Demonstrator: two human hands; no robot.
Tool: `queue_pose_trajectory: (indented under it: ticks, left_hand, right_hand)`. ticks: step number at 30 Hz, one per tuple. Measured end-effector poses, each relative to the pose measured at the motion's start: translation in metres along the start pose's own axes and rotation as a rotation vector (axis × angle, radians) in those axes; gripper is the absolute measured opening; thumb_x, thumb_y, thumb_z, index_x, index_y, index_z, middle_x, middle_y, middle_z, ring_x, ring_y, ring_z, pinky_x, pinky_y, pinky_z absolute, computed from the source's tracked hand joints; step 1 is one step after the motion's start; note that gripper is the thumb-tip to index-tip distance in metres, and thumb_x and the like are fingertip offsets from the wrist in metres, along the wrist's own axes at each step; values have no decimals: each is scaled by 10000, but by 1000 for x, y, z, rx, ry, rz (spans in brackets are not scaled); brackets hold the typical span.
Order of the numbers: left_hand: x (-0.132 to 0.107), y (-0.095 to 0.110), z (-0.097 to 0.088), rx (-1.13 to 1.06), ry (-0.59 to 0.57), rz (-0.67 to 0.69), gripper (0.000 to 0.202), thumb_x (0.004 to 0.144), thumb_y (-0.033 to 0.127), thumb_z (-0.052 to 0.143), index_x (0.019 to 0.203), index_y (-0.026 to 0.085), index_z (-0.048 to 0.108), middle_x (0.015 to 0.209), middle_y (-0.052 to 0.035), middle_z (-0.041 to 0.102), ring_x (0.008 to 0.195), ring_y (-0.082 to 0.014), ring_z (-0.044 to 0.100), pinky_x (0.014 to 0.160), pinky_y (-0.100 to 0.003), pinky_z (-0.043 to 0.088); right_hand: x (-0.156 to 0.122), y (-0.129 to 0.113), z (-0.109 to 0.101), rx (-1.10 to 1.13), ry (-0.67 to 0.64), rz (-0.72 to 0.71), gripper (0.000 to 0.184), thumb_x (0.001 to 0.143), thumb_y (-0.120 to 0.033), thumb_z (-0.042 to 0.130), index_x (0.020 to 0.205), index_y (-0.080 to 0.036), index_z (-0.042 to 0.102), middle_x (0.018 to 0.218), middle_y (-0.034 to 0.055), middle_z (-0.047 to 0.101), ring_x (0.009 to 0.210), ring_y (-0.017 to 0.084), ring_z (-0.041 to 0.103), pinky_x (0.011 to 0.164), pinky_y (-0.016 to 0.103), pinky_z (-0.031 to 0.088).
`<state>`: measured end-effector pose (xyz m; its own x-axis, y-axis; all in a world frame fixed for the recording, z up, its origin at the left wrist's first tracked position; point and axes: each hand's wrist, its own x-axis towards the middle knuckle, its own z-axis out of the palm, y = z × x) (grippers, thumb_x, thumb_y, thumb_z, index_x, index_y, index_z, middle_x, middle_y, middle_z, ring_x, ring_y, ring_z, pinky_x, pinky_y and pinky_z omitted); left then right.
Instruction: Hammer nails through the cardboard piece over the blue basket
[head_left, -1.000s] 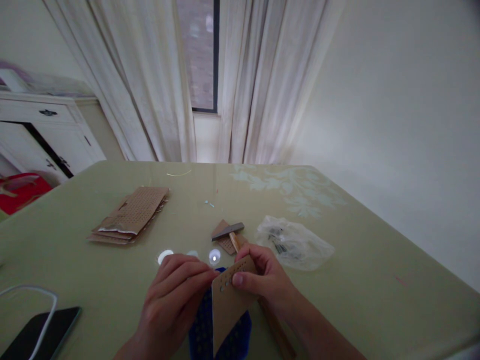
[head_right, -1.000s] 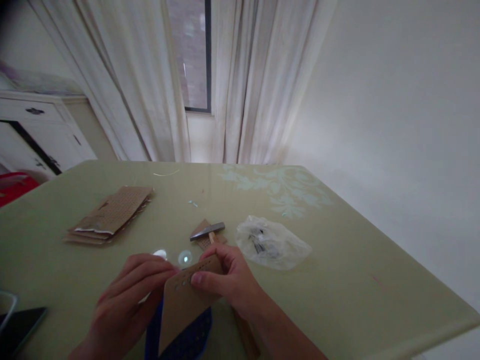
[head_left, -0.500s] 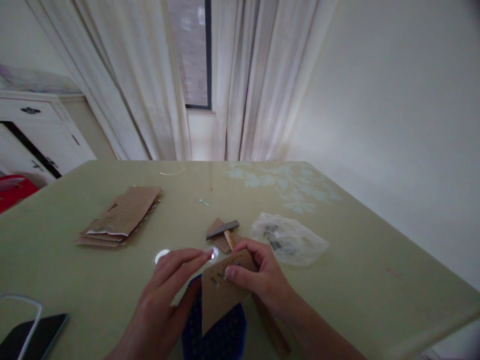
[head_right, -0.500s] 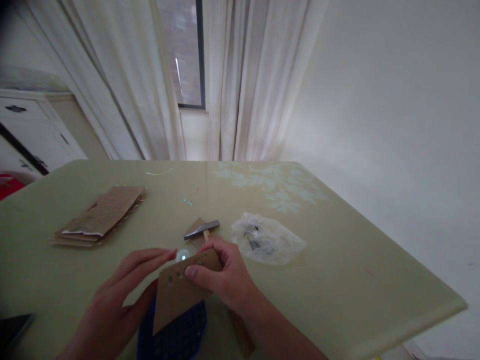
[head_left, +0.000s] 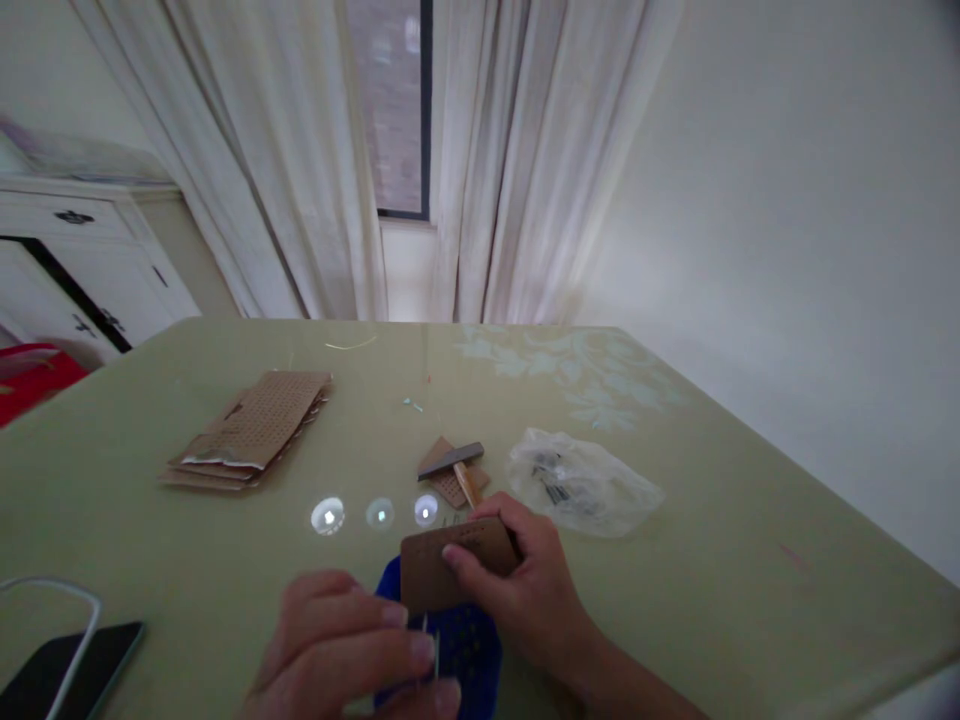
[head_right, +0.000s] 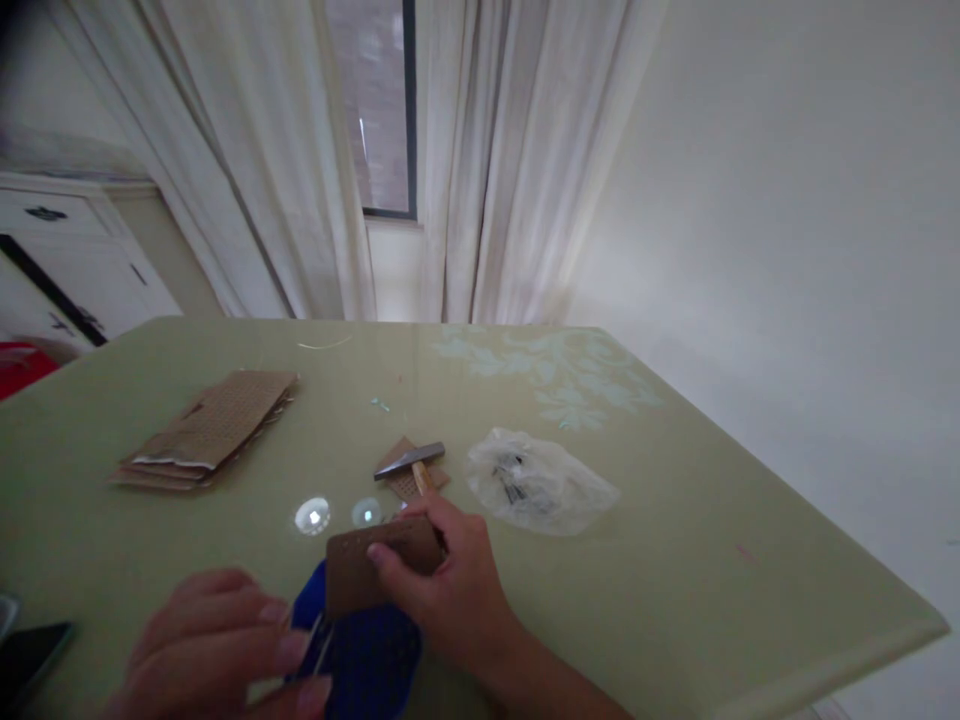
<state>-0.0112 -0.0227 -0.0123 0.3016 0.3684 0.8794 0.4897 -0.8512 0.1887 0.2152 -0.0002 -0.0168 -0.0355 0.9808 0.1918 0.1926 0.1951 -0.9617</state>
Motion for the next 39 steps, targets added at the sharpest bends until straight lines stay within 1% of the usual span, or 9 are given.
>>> queue_pose_trajectory:
  ticks: [2, 5, 8, 12, 23, 26, 29, 32, 39]
  left_hand:
    - [-2, -9, -3, -82, -88, -28, 105, 1016, 283, 727, 997, 323, 821, 889, 34, 852, 815, -181, 788, 890, -334, 618]
    - [-4, -43, 0, 50, -164, -540, 163, 998, 402, 710, 1049, 280, 805, 951, -17, 871, 797, -219, 808, 695, -298, 607]
    - [-10, -81, 2, 269, -494, -940, 296, 958, 485, 624, 982, 264, 819, 960, -54, 877, 829, -288, 814, 714, -354, 585]
    - [-18, -103, 2, 360, -786, -1094, 337, 946, 424, 523, 1052, 220, 768, 994, -103, 860, 960, -332, 803, 792, -402, 552]
    - [-36, -107, 10, 429, -703, -1006, 328, 977, 393, 472, 1079, 191, 709, 992, -122, 796, 914, -319, 765, 784, -415, 532]
    - [-26, -92, 13, 333, -488, -842, 300, 992, 413, 539, 1022, 205, 753, 1014, -111, 786, 947, -320, 745, 868, -447, 550]
    - [-13, -64, 18, -26, -279, -593, 208, 1025, 385, 633, 1084, 266, 793, 1080, -70, 783, 1003, -256, 740, 894, -361, 582]
    - [-7, -36, 22, -241, -251, -392, 286, 1019, 219, 662, 1257, 332, 772, 1151, -47, 785, 1032, -211, 738, 853, -283, 597]
    - [-2, -19, 19, -202, -126, -246, 246, 1031, 121, 629, 1134, 260, 803, 981, -58, 818, 889, -204, 720, 756, -303, 606]
  right_hand:
    - [6, 2, -3, 151, 47, 51, 254, 792, -368, 880, 859, -209, 694, 690, -40, 612, 609, 130, 513, 556, 224, 417]
    - [13, 4, -6, 441, 98, 163, 340, 789, -446, 915, 890, -211, 691, 738, -33, 653, 642, 132, 565, 568, 212, 461]
    - [17, 7, -5, 612, 108, 284, 426, 718, -458, 982, 934, -211, 711, 806, -13, 723, 698, 148, 637, 607, 219, 512]
    - [19, 10, -3, 671, 79, 333, 432, 692, -434, 1011, 927, -205, 730, 818, -6, 752, 711, 151, 663, 622, 219, 529]
    - [12, 14, -4, 637, -49, 322, 373, 712, -436, 1007, 878, -192, 778, 787, -8, 732, 699, 136, 638, 622, 215, 482]
    - [11, 14, -4, 643, -81, 330, 377, 701, -449, 1009, 874, -197, 788, 764, -17, 721, 664, 125, 617, 603, 213, 466]
    - [9, 15, -6, 627, -112, 311, 388, 687, -456, 1015, 886, -205, 795, 744, -26, 712, 649, 120, 608, 601, 211, 456]
    - [6, 17, -8, 607, -223, 271, 378, 712, -476, 994, 896, -202, 810, 756, -13, 719, 643, 124, 607, 601, 224, 460]
    - [-3, 8, -7, 577, -267, 247, 336, 738, -464, 975, 915, -219, 828, 793, -7, 731, 669, 130, 614, 632, 237, 468]
